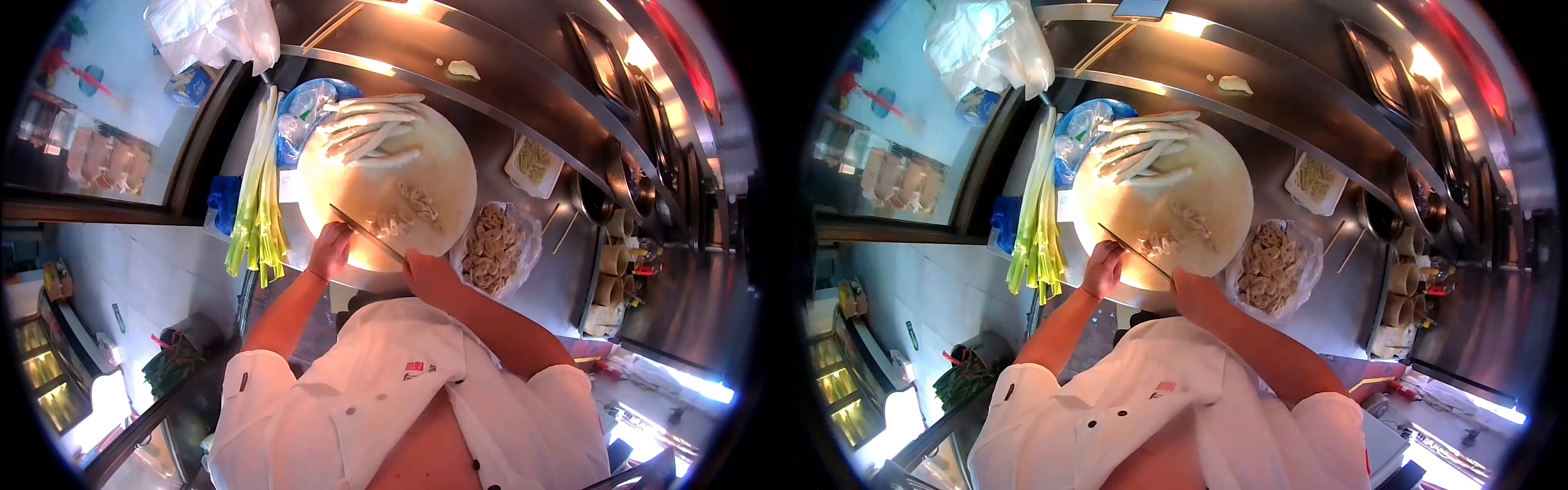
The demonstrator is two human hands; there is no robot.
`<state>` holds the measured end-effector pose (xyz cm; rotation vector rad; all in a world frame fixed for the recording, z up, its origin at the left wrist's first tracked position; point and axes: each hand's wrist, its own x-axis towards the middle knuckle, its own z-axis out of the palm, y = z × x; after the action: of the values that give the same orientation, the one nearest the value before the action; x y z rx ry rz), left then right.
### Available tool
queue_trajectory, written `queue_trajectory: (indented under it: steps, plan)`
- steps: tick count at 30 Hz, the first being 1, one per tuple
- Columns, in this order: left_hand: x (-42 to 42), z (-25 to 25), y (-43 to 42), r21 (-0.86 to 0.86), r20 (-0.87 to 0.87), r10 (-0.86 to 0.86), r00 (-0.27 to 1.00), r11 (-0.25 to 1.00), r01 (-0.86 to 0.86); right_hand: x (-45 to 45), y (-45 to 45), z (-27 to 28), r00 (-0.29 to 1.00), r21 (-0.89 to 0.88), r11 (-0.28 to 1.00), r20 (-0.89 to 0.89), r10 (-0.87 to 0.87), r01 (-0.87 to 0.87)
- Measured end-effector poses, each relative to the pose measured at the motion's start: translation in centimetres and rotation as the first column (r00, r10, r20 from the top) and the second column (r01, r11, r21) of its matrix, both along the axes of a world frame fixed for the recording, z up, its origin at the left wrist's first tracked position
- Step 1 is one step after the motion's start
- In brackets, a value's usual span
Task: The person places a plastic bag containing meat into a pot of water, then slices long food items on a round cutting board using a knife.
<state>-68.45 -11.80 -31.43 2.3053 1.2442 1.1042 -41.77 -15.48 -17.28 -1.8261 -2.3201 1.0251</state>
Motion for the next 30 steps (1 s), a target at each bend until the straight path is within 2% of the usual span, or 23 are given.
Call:
queue_trajectory:
  steps: [4,6,8,11,14,16,18,19,20,22,25,28,30]
  plan:
    - [0.1,-0.1,-0.2,0.020,-0.001,0.018,1.000,1.000,-0.018,-0.4,-1.1,0.1,0.999,0.006,1.000,-0.041,-0.026,0.027]
    - [0.1,0.3,-0.1,0.007,-0.034,0.010,0.999,1.000,-0.010,-1.2,-1.0,-1.5,0.998,0.003,0.999,-0.038,-0.045,0.045]
    - [0.1,0.2,0.0,0.000,-0.036,0.002,0.999,1.000,-0.002,-2.1,-0.5,-3.9,0.997,0.116,0.993,-0.070,-0.020,0.028]
    - [0.0,0.2,0.1,-0.027,-0.039,-0.001,0.999,1.000,0.000,-2.3,0.9,-5.5,0.995,0.119,0.992,-0.099,-0.019,0.030]
    - [0.8,1.7,-0.3,-0.088,-0.001,-0.037,0.999,0.995,0.037,-0.5,1.4,-5.1,0.980,0.107,0.993,-0.198,-0.027,0.049]
    - [0.6,2.2,-0.3,-0.123,0.036,-0.070,0.997,0.990,0.074,0.7,0.9,-3.6,0.984,0.094,0.992,-0.165,-0.072,0.089]
    - [0.0,2.1,0.1,-0.105,0.072,-0.004,0.997,0.994,0.011,1.9,0.2,-1.2,0.985,0.079,0.989,-0.128,-0.115,0.126]
    - [0.3,3.7,0.7,-0.196,0.233,0.169,0.958,0.973,-0.124,2.4,-0.1,0.5,0.987,0.031,0.991,-0.101,-0.124,0.128]
    - [-0.5,5.5,1.5,-0.133,0.133,0.260,0.957,0.961,-0.243,2.6,-0.6,1.2,0.988,-0.021,0.991,-0.075,-0.133,0.132]
    - [-1.8,7.7,4.5,-0.084,0.090,0.328,0.940,0.943,-0.321,2.7,-1.7,1.0,0.991,-0.010,0.995,-0.083,-0.105,0.104]
    - [-1.9,8.0,10.6,-0.001,0.029,0.174,0.984,0.985,-0.174,2.0,-2.7,-0.1,0.993,0.018,0.998,-0.101,-0.053,0.055]
    - [0.9,7.9,15.7,0.003,-0.251,0.004,0.968,1.000,-0.003,0.0,-2.6,-2.7,0.990,0.057,0.998,-0.140,-0.032,0.041]
    - [3.5,7.9,17.6,-0.058,-0.360,-0.020,0.933,0.998,-0.001,-0.7,-2.5,-4.3,0.987,0.081,0.995,-0.158,-0.038,0.051]
